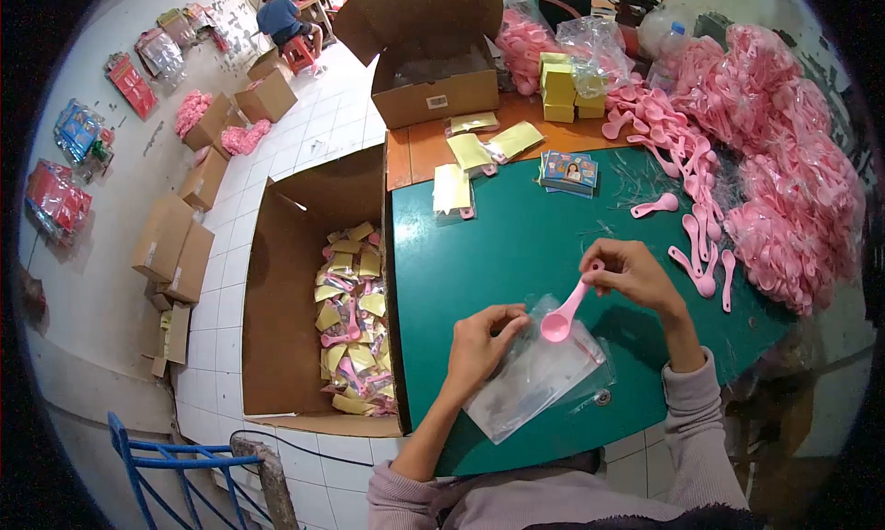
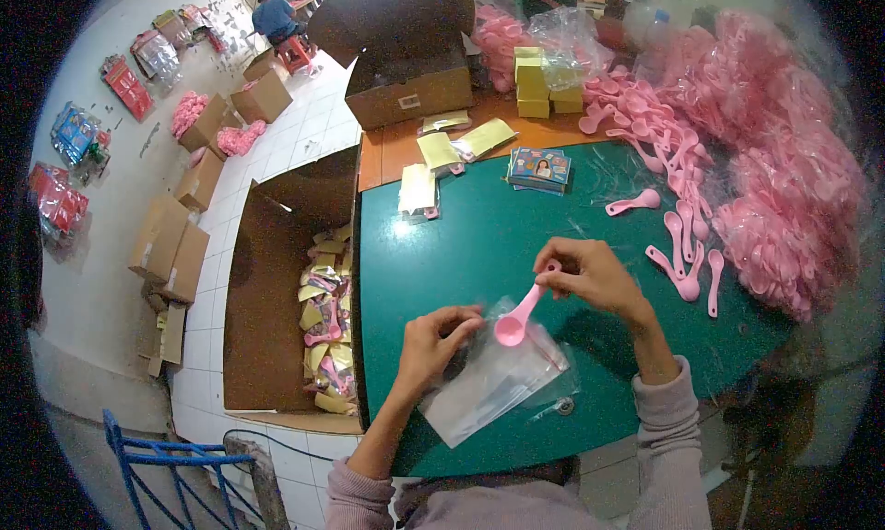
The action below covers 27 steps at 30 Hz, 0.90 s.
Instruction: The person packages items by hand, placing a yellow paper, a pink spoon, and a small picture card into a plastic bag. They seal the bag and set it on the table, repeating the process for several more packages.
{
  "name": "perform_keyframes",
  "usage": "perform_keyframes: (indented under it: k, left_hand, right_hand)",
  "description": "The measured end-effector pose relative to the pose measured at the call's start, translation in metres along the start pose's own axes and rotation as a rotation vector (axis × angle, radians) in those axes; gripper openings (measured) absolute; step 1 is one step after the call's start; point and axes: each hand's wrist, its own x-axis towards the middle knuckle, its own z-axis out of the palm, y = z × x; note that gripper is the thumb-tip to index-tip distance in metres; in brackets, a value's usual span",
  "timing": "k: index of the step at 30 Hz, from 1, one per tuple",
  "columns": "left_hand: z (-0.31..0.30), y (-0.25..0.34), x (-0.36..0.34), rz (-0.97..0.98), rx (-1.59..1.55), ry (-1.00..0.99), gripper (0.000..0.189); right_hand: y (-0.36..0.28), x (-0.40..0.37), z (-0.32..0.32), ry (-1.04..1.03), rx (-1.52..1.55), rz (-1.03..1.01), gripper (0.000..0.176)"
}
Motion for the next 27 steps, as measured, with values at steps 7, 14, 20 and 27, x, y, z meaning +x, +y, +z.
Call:
perform_keyframes:
  k: [7,14,20,27]
  left_hand:
    - [-0.006,-0.005,0.002,-0.092,-0.391,-0.067,0.018]
    - [-0.004,-0.008,0.003,-0.108,-0.416,-0.042,0.025]
    - [-0.003,-0.006,0.003,-0.13,-0.519,-0.072,0.029]
    - [-0.003,-0.001,0.001,-0.162,-0.476,-0.094,0.027]
  right_hand:
    - [0.005,0.002,0.007,0.205,-0.224,-0.079,0.009]
    - [-0.001,-0.001,0.037,0.451,0.001,-0.224,0.014]
    - [0.0,-0.002,0.039,0.462,-0.003,-0.245,0.017]
    - [0.002,-0.001,0.043,0.483,-0.009,-0.34,0.016]
